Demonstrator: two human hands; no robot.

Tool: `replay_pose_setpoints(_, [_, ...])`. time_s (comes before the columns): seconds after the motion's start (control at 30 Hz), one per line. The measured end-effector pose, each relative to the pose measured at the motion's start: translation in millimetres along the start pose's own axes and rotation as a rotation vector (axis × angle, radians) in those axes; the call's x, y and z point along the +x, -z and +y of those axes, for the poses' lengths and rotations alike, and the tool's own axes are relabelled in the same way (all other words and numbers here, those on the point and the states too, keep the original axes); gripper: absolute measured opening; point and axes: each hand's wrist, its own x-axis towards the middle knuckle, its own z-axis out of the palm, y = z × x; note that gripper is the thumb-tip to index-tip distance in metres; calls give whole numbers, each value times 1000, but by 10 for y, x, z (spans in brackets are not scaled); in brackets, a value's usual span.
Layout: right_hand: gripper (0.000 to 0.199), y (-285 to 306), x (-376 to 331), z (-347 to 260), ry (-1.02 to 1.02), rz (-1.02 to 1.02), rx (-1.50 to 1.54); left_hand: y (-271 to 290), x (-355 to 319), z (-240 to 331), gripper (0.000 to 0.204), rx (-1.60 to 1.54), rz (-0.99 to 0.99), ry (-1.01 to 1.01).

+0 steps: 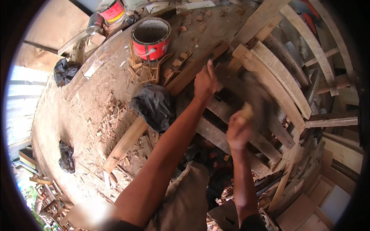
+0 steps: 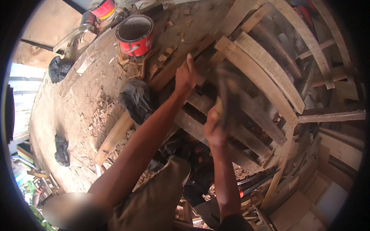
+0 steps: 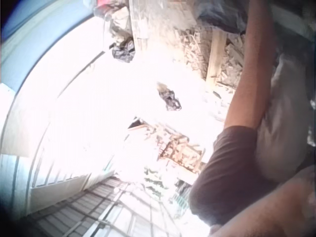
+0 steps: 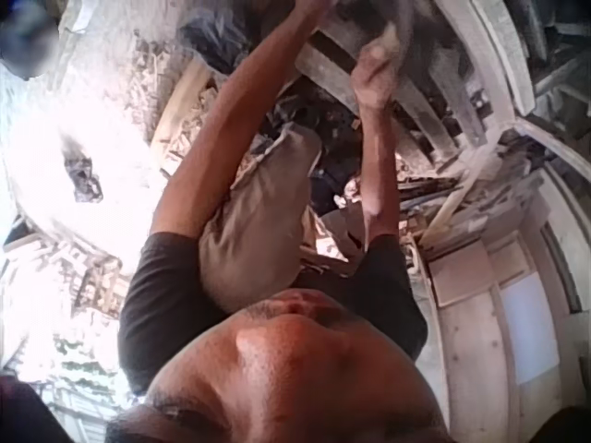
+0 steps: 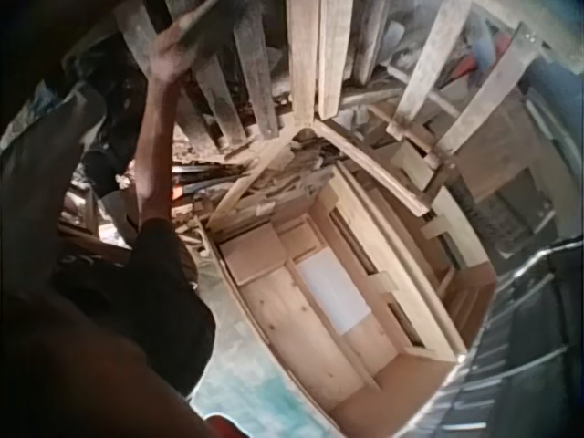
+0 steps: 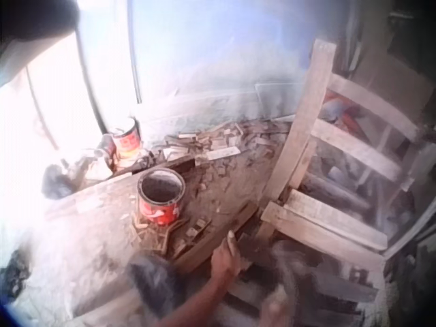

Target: The person uses a hammer to pry apart and remove wooden slats from a wooden pallet. They repeatedly position the hammer under the slats, lever them loose, and pull them away from the frame.

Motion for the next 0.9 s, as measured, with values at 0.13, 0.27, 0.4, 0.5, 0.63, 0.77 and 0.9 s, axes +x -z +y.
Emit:
replay_pose_setpoints(0.13, [50,53,80,-109,-267,-32,74,-42,33,-98,72,-5,32,-23])
replay_pose_setpoints(0.27, [51,131,116,-349,-264,-24,270,19,66,-84,72,-17,8,14])
replay_pose_setpoints(0.4, [44,128,44,2,-13,-127,-156,20,40,-30,72,-38,-4,-17])
replay_pose_setpoints(0.5, [42,27,143,27,-44,-170,-225,12,2,-36,70,-62,7,-24])
replay_pose_setpoints(0.63, [57,24,116,-506,-273,-133,270,89,24,-90,69,-65,20,7])
replay_pose_setpoints(0.77, [60,-36,97,-420,162,56,303,42,-21,-47,68,-68,19,-24])
replay_pose_setpoints(0.9, [43,-134,184,-131,-156,-256,-252,19,15,-100,66,-62,84,-86])
